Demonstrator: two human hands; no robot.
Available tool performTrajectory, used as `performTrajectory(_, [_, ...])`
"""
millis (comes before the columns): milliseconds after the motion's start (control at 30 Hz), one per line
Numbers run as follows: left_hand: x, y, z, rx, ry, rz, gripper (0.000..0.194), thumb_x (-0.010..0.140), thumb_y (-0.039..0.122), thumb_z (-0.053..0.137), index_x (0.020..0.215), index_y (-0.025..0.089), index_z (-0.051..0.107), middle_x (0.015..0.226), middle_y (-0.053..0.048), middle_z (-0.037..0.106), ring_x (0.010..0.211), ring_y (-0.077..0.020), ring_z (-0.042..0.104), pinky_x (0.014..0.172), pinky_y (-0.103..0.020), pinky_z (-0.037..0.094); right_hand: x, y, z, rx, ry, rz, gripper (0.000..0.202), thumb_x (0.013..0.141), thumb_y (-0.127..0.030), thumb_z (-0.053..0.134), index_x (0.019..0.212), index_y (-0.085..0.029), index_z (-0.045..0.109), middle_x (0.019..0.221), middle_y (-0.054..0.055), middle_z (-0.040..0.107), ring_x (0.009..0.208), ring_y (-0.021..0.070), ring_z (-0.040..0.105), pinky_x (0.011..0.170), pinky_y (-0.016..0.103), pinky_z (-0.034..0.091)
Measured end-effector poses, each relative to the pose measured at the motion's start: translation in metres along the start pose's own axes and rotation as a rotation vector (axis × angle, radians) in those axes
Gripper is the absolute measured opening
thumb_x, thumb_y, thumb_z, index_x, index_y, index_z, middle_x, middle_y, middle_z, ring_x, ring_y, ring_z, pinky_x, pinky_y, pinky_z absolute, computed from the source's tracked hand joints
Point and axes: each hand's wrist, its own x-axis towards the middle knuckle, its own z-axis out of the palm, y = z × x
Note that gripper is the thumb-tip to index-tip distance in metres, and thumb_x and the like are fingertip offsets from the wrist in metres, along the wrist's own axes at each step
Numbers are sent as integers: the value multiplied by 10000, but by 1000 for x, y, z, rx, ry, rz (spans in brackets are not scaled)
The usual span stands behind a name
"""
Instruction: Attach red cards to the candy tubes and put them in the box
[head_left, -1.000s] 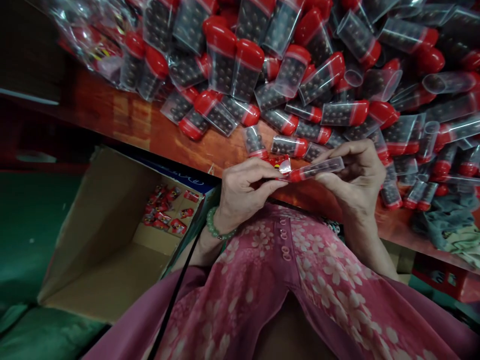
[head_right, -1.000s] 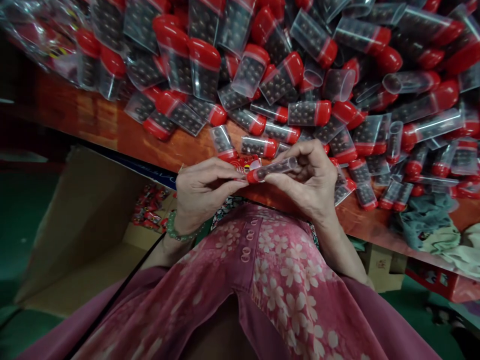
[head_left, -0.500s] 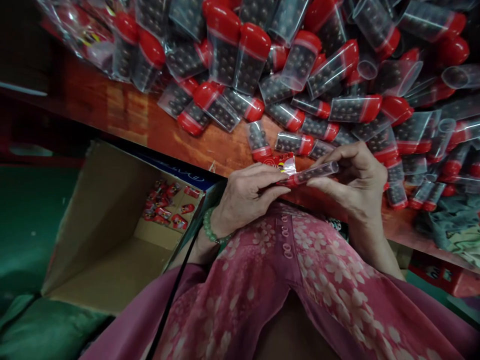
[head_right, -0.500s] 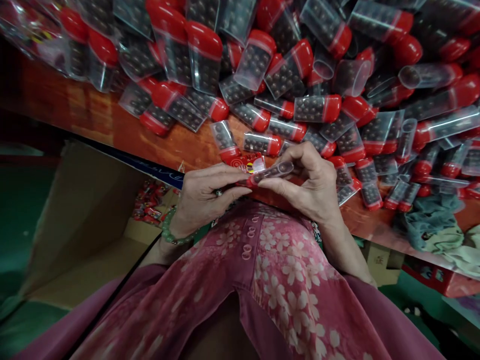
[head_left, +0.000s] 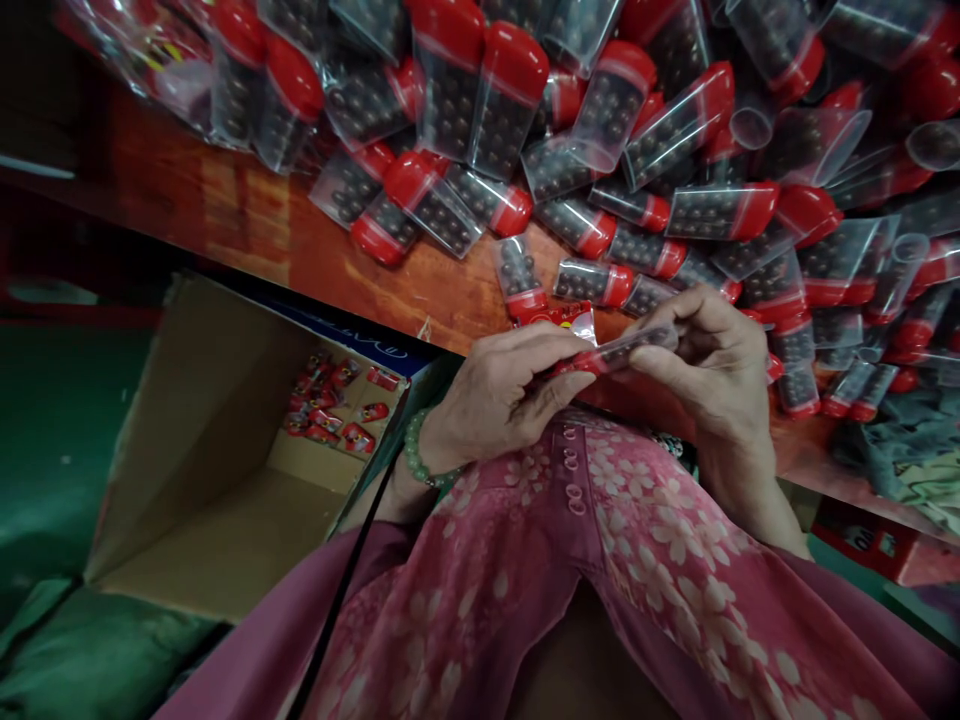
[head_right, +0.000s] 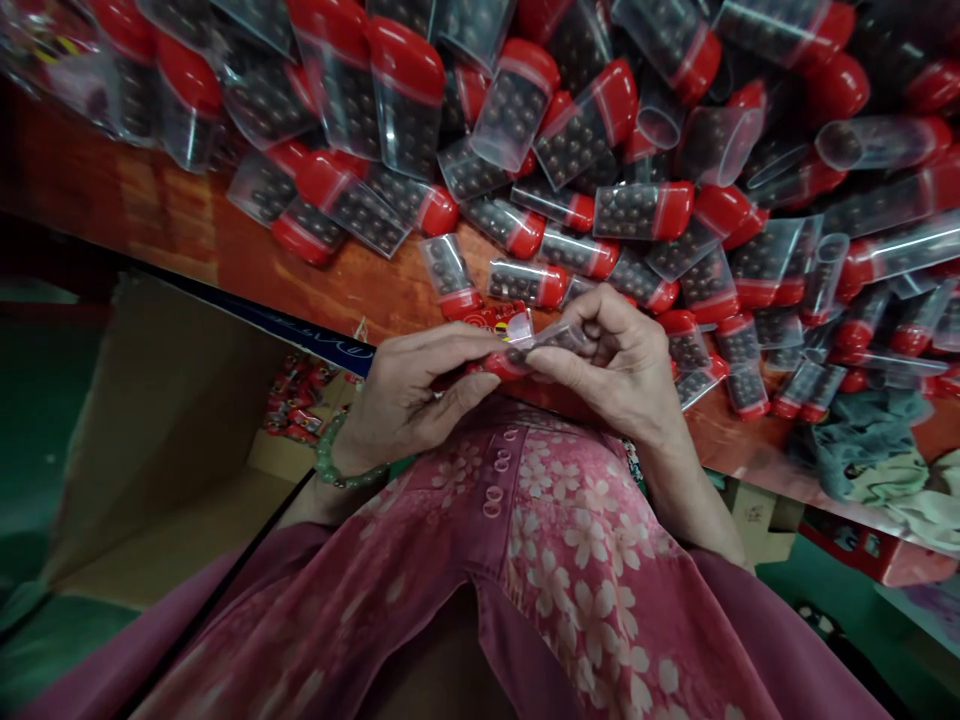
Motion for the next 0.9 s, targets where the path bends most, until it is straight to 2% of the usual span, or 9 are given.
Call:
performTrajectory(100, [2, -1, -8, -81, -12, -110, 452, 847, 445, 837, 1187, 157, 767, 1098, -106, 816, 959, -195, 783, 873, -285, 627, 1, 0, 2, 147, 37, -12, 303, 789, -424, 902, 922, -251, 691, 772, -41, 762, 612, 131, 726, 585, 259, 637])
performTrajectory(233, [-2, -2, -9, -246, 62, -332, 482, 782, 396, 898, 1196, 179, 779, 1078, -93, 826, 922, -193, 787, 867, -279, 634, -2, 6, 9, 244, 45, 44, 266, 819, -423, 879, 940, -245, 722, 763, -33, 789, 590, 135, 748, 585, 255, 661])
performTrajectory(300, [-6, -4, -2, -385, 152, -439, 516, 762, 429, 909, 1203, 196, 777, 1070, -87, 827, 955, -206, 790, 894, -297, 634, -3, 11, 12, 297, 60, 80, 278, 820, -450, 874, 913, -241, 716, 741, -32, 789, 598, 147, 763, 593, 263, 672])
performTrajectory(400, [-10, -9, 13, -699, 283, -537, 645, 686, 589, 916, 1194, 218, 774, 1122, -98, 815, 1000, -233, 787, 903, -335, 641, -2, 16, 17, 371, 90, 152, 369, 782, -539, 877, 888, -242, 685, 705, -35, 778, 593, 174, 775, 567, 280, 676])
performTrajectory(500, [-11, -12, 30, -916, 298, -623, 579, 628, 633, 926, 996, 203, 801, 1002, -79, 816, 929, -233, 782, 874, -371, 648, 1, 17, 22, 439, 127, 212, 470, 717, -618, 891, 828, -244, 629, 655, -54, 751, 543, 184, 764, 530, 286, 667])
performTrajectory(567, [-10, -11, 37, -912, 301, -678, 474, 656, 589, 928, 872, 188, 797, 841, -41, 790, 827, -196, 760, 859, -359, 635, 0, 15, 25, 472, 128, 227, 493, 706, -633, 890, 812, -245, 605, 651, -59, 753, 539, 185, 766, 539, 287, 669])
performTrajectory(700, [-6, -8, 38, -768, 413, -668, 410, 744, 560, 887, 711, 170, 767, 651, 26, 682, 618, -93, 630, 697, -243, 547, -7, 9, 26, 482, 32, 187, 375, 821, -553, 841, 912, -242, 654, 692, -44, 782, 614, 175, 792, 633, 285, 683])
performTrajectory(800, [-2, -8, 32, -764, 449, -638, 403, 764, 563, 872, 724, 177, 765, 652, 29, 673, 590, -87, 594, 638, -240, 515, -12, 6, 21, 399, -87, 157, 285, 894, -470, 799, 983, -221, 692, 734, -20, 802, 649, 152, 791, 662, 258, 664])
performTrajectory(900, [0, -8, 31, -741, 427, -631, 420, 766, 594, 857, 754, 185, 758, 677, 10, 699, 616, -113, 614, 629, -262, 527, -14, 8, 19, 316, -118, 117, 257, 928, -441, 767, 998, -205, 695, 737, -7, 802, 647, 138, 776, 641, 232, 632])
